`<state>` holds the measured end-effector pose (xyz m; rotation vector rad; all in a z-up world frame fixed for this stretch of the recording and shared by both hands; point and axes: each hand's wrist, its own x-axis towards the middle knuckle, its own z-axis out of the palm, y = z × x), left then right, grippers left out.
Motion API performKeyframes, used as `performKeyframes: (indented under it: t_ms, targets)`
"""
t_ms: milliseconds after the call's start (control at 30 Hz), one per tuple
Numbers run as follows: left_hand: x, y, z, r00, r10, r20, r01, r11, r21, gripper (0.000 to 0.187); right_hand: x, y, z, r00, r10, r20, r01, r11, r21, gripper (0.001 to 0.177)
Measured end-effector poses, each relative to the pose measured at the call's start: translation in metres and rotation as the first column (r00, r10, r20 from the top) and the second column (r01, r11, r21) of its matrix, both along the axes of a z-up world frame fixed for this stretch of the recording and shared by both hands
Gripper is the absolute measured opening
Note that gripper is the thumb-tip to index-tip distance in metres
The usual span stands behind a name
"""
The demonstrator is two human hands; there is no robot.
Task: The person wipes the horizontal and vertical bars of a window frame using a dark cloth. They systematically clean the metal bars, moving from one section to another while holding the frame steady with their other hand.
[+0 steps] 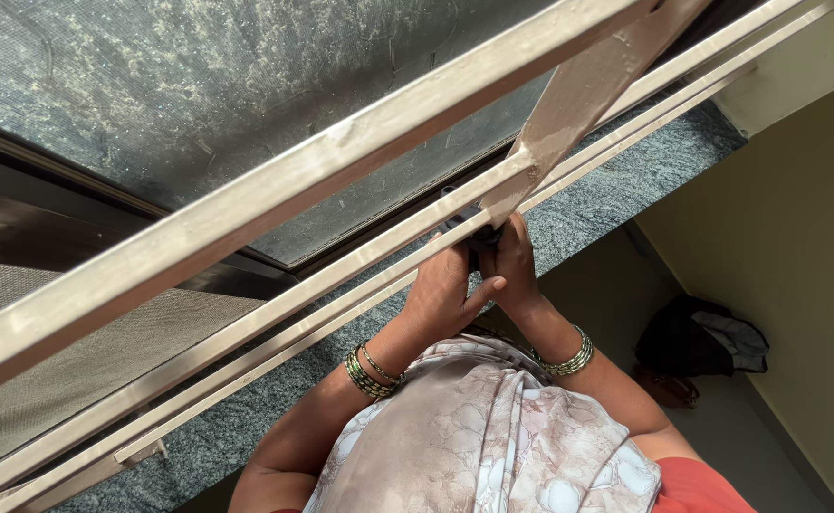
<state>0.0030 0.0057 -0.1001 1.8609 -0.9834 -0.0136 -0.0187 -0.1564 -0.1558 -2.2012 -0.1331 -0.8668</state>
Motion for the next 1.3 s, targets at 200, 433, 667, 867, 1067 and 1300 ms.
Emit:
performKeyframes:
  t_ms: [200, 433, 667, 867, 1067, 1300]
  targets:
    - [-0.013, 0.001, -0.018, 0.996, 0.075, 0.054, -0.090, 0.924, 0.372, 0.069, -0.015, 0.001, -0.026, 0.998, -0.055, -0.006, 0.055, 0.997, -0.047, 0.029]
    - [-0.025, 0.008, -0.004, 0.990, 0.019, 0.137, -0.025, 0.999, 0.046, 0.061, -0.031, 0.008, -0.005, 0.981, -0.078, 0.177, 0.071, 0.996, 0.045, 0.030]
    - [-0.018, -0.002, 0.028, 0.998, -0.049, -0.047, 0.042, 0.991, -0.127, 0.053, -0.014, 0.003, 0.055, 0.912, -0.138, 0.385, 0.166, 0.985, -0.040, 0.029]
    - [-0.012, 0.002, 0.018, 0.998, -0.040, -0.045, 0.035, 0.993, -0.115, 0.047, -0.011, 0.003, 0.053, 0.923, -0.098, 0.373, 0.128, 0.990, -0.057, 0.031]
    - [-0.026, 0.005, -0.029, 0.976, 0.218, 0.003, -0.218, 0.976, 0.000, 0.044, -0.013, 0.002, -0.025, 0.965, -0.134, 0.224, 0.141, 0.990, -0.016, 0.029]
    - [-0.027, 0.011, -0.034, 0.968, 0.115, 0.222, -0.147, 0.980, 0.133, 0.053, -0.017, -0.003, -0.083, 0.987, -0.125, 0.097, 0.132, 0.989, -0.070, 0.014]
